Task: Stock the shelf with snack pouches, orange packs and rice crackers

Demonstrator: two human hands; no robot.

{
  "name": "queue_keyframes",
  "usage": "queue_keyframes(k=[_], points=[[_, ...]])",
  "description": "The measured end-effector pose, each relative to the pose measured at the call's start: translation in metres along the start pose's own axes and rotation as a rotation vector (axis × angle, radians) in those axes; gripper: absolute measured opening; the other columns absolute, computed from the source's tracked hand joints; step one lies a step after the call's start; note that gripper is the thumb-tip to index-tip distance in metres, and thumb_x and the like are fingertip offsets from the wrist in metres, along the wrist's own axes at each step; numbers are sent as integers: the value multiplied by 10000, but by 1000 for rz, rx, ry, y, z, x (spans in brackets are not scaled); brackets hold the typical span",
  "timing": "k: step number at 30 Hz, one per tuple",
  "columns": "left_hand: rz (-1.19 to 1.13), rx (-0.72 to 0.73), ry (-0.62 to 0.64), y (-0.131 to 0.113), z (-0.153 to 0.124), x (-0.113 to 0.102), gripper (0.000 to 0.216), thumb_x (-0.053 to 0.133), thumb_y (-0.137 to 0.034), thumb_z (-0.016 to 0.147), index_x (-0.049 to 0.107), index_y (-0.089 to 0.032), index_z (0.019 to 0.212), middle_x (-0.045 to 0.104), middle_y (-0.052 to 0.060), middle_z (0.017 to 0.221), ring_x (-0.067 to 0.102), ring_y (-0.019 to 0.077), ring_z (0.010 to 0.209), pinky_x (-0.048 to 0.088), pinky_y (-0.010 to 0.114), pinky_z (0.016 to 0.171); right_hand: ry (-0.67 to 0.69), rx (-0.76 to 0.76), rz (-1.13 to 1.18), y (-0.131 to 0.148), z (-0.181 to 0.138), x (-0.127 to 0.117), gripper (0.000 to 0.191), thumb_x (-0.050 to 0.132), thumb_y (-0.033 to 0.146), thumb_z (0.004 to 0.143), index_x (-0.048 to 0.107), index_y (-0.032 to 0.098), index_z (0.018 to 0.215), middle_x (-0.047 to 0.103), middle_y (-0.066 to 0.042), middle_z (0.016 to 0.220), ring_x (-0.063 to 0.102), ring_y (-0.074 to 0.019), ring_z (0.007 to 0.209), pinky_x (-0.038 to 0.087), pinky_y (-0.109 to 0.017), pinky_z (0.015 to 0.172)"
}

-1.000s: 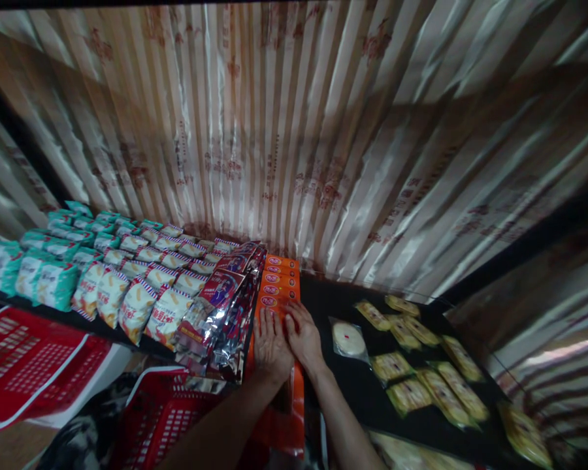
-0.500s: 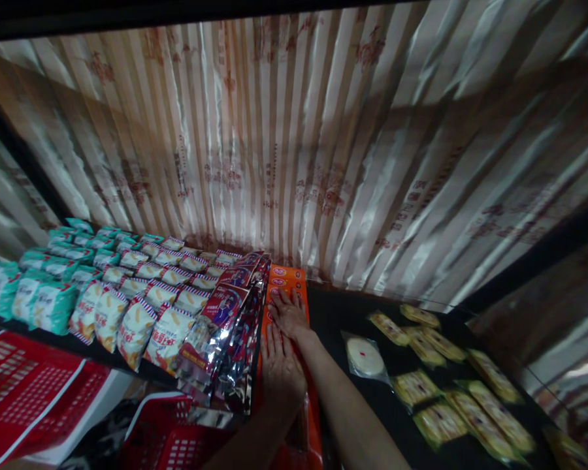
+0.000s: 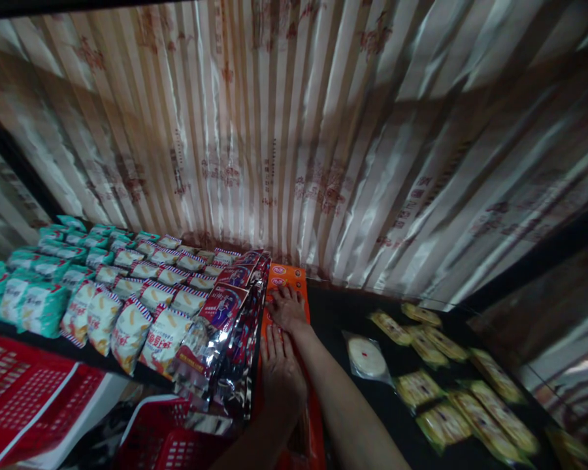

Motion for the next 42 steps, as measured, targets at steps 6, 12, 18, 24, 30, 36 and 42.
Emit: queue_keyframes(k=[6, 12, 18, 24, 30, 36, 42], points=[[12, 39, -9, -1, -4, 1, 460, 415, -152, 844, 493, -65, 1288, 491, 180, 1339, 411, 299, 1272, 349, 465, 1068, -10, 32, -36, 4, 2, -3, 445, 368, 455, 876, 529, 296, 1259, 388, -89, 1435, 249, -307, 1337, 151, -483, 1025], [14, 31, -27, -1, -4, 0, 485, 412, -144, 832, 474, -83, 1308, 486, 176, 1345, 422, 301, 1261, 351, 484, 1059, -11, 45, -27, 4, 2, -3, 451, 338, 448, 887, 518, 304, 1275, 380, -89, 1444, 228, -315, 1350, 144, -513, 1033], [-11, 9, -36, -2, -1, -4, 433, 412, -157, 843, 539, -62, 1246, 527, 184, 1301, 432, 301, 1254, 366, 462, 1052, -85, -16, 43, 3, 2, -1, 427, 333, 363, 914, 522, 260, 1283, 380, -93, 1450, 197, -265, 1380, 121, -497, 1082], [-32, -22, 14, 0, 0, 0, 450, 419, -216, 853, 518, -84, 1272, 473, 177, 1356, 365, 317, 1302, 304, 518, 1078, -338, -17, 382, -9, -21, -27, 467, 288, 365, 920, 554, 164, 1247, 472, -98, 1380, 307, -207, 1342, 210, -408, 1113], [-43, -25, 85, -1, 1, 2, 518, 426, -211, 821, 460, -53, 1313, 415, 190, 1395, 330, 315, 1323, 276, 505, 1100, -533, 263, 837, -84, -95, -30, 575, 296, 556, 881, 587, 167, 1187, 532, -129, 1315, 468, -229, 1232, 337, -404, 1061], [-5, -35, 151, -2, 3, -1, 533, 414, -197, 812, 444, -41, 1321, 414, 193, 1395, 325, 311, 1326, 261, 500, 1103, -546, 359, 1245, -112, -161, 9, 649, 318, 619, 858, 494, 150, 1271, 496, -145, 1350, 533, -244, 1174, 429, -421, 989], [40, -24, 206, -3, 3, -2, 531, 401, -202, 831, 423, -40, 1336, 376, 195, 1418, 290, 295, 1345, 237, 473, 1114, -512, 371, 1398, -96, -172, 29, 670, 288, 613, 871, 394, 153, 1347, 413, -149, 1419, 458, -228, 1258, 382, -417, 1043]])
Point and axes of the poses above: each hand's wrist, its own z-axis towards the middle knuckle, its own x-axis out of the palm, y = z × x, the point moved 9 cm from there along z, towards the middle knuckle
